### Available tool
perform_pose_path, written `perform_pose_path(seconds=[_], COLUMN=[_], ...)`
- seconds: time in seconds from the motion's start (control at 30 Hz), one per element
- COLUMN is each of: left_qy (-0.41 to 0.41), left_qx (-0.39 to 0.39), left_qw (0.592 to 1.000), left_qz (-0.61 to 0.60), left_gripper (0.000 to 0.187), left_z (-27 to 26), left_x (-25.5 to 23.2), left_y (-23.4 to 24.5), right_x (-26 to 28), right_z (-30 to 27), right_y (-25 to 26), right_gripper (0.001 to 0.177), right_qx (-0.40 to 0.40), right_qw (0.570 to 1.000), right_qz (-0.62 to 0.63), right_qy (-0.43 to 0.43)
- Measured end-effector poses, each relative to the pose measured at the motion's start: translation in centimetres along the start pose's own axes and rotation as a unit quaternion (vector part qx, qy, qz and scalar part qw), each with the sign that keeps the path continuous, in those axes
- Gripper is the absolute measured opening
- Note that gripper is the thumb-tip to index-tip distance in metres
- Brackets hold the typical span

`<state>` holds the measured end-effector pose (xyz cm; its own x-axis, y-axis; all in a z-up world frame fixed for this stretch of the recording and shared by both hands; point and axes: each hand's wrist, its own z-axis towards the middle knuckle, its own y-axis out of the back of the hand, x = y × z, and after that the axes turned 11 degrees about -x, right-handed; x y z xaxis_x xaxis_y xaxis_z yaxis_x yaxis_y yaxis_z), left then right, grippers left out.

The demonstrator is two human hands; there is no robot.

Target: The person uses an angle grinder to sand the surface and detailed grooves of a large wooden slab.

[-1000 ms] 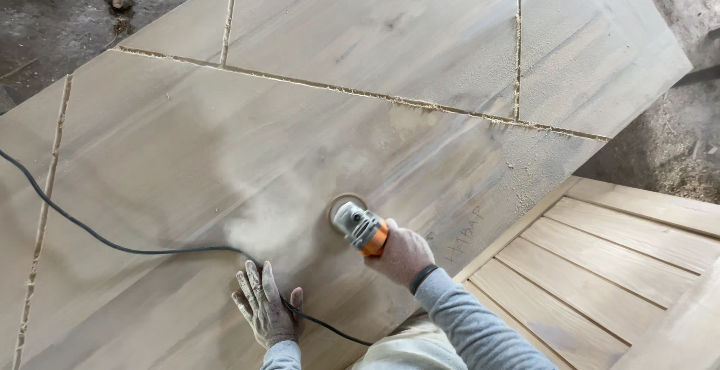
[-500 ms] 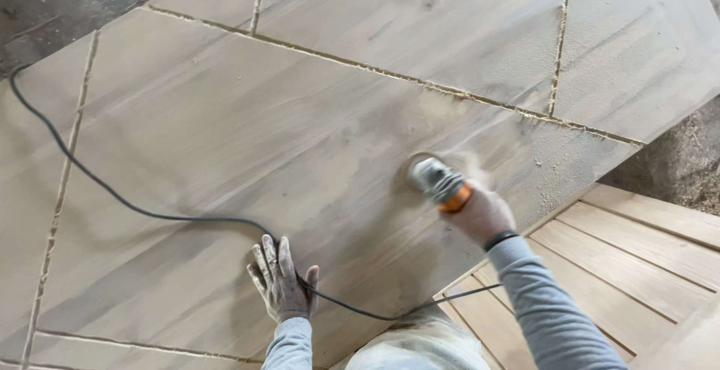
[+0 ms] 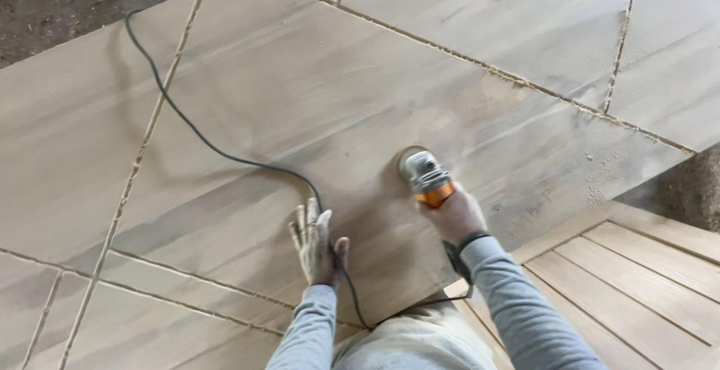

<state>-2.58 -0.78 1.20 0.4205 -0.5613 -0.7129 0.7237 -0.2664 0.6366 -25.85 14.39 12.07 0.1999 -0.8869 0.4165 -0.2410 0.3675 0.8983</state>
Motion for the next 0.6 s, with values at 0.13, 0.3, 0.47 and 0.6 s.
perform_pose_path(seconds=[0.13, 0.3, 0.47, 0.6], left_qy=[-0.006, 0.029, 0.077, 0.069], left_qx=[-0.032, -0.076, -0.093, -0.075], left_qw=[0.999, 0.994, 0.989, 0.988], left_qz=[0.040, 0.066, 0.084, 0.112], left_gripper=[0.069, 0.062, 0.061, 0.065], left_z=[-0.7, -2.8, -3.8, -3.3], left_x=[4.8, 8.7, 9.5, 8.2], left_y=[5.3, 9.8, 10.2, 8.4], right_x=[4.6, 8.5, 9.9, 6.9], right_z=[-4.8, -8.6, -8.5, -2.1], right_y=[-1.7, -4.7, -5.5, -1.6], right_gripper=[0.050, 0.051, 0.052, 0.054], right_qx=[0.039, 0.136, 0.177, 0.123], right_qw=[0.997, 0.980, 0.959, 0.979], right_qz=[0.017, -0.052, -0.071, -0.061], right_qy=[0.057, 0.136, 0.209, 0.150])
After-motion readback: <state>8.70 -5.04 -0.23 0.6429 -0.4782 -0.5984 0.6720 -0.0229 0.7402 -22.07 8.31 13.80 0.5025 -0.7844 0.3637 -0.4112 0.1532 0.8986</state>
